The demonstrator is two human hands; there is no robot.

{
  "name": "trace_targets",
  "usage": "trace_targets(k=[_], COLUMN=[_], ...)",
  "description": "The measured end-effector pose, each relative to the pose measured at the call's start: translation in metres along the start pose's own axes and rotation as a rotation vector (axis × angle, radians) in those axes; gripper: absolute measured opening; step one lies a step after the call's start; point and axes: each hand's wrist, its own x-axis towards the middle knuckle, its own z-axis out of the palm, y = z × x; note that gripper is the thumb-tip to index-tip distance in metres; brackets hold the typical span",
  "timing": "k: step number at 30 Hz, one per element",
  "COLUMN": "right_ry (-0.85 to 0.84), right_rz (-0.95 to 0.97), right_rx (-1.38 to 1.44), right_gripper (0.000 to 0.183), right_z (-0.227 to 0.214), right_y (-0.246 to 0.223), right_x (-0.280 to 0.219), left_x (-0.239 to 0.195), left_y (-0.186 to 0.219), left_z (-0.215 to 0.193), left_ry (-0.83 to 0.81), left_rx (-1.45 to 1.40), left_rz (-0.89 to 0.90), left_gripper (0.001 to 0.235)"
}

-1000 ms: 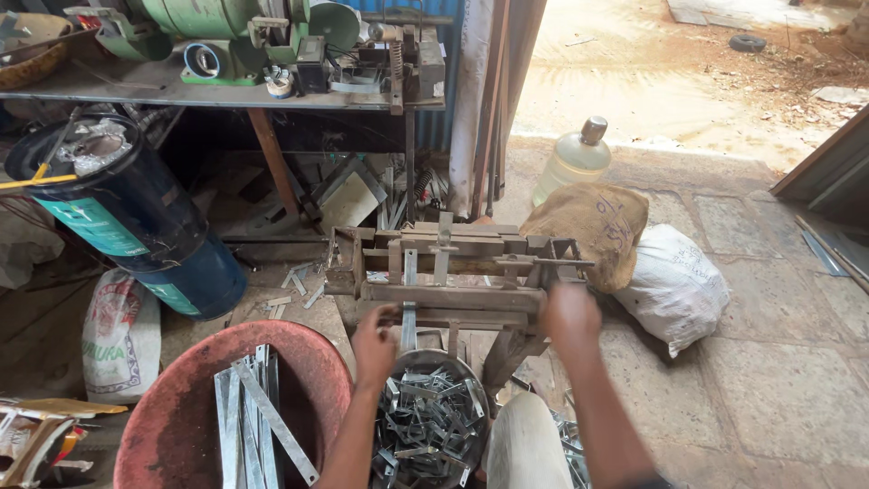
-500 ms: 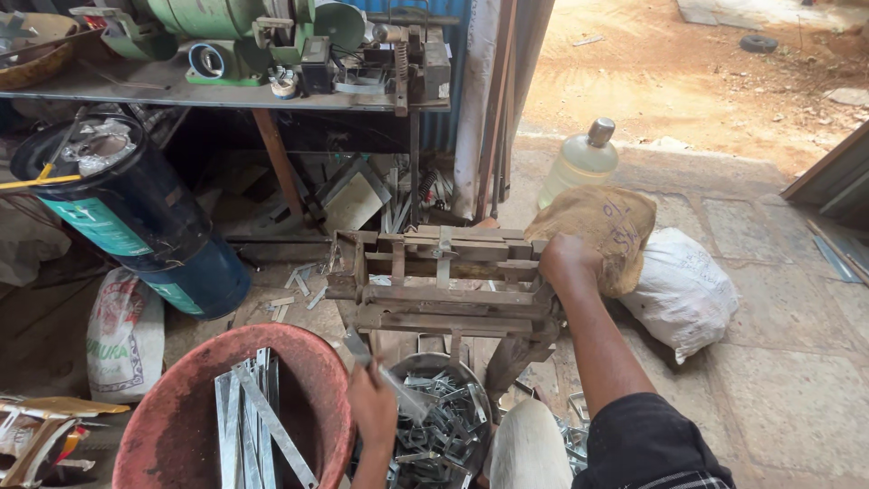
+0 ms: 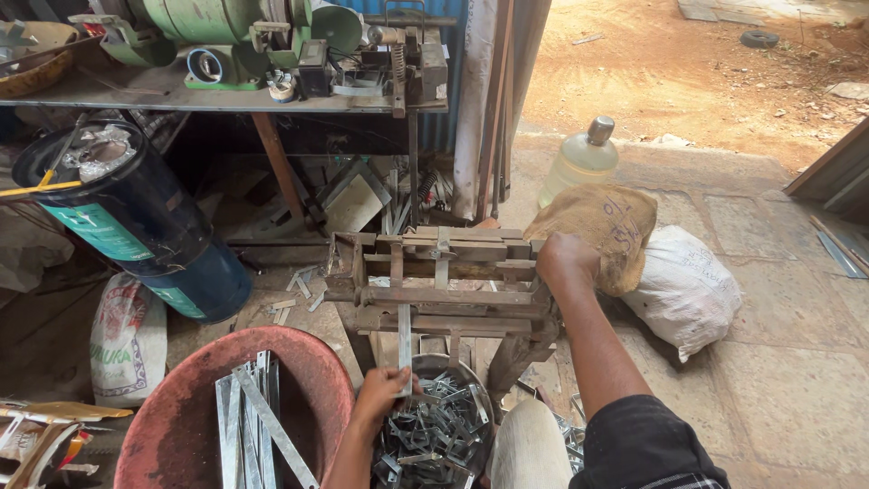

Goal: The person picks up metal strips from a red bowl and places them into a wooden jig, then collects the smaller resulting metal pieces from a central bucket and puts them into the red bowl.

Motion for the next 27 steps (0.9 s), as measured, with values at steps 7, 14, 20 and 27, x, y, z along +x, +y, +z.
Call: trace_targets(k=[7,14,20,27], right_ry=[0.042,0.034,0.044,0.139], right_rz=[-0.019,-0.013,-0.02,-0.005], right_rx=[0.01,-0.003,0.004,0.024], right_gripper=[0.03,0.031,0.031,0.03], right_z=[0.001,0.005,0.008,0.042], right_y=[0.002,0.001,0.002,0.024], right_x=[-0.003,0.002,0.005,-0.029], left_x=[0.05,0.047,0.039,0.046], left_y=[0.042,0.076,0.085,0.074], left_z=[0.001,0.012,0.02,0.022], left_ry=[0.155,0.341,0.428,0.35], left_rx=[-0.037,-0.07,-0.134,-0.234], left_rz=[0.048,-0.069,-0.074,0.01], left_gripper=[0.05,0.044,0.039,0.042])
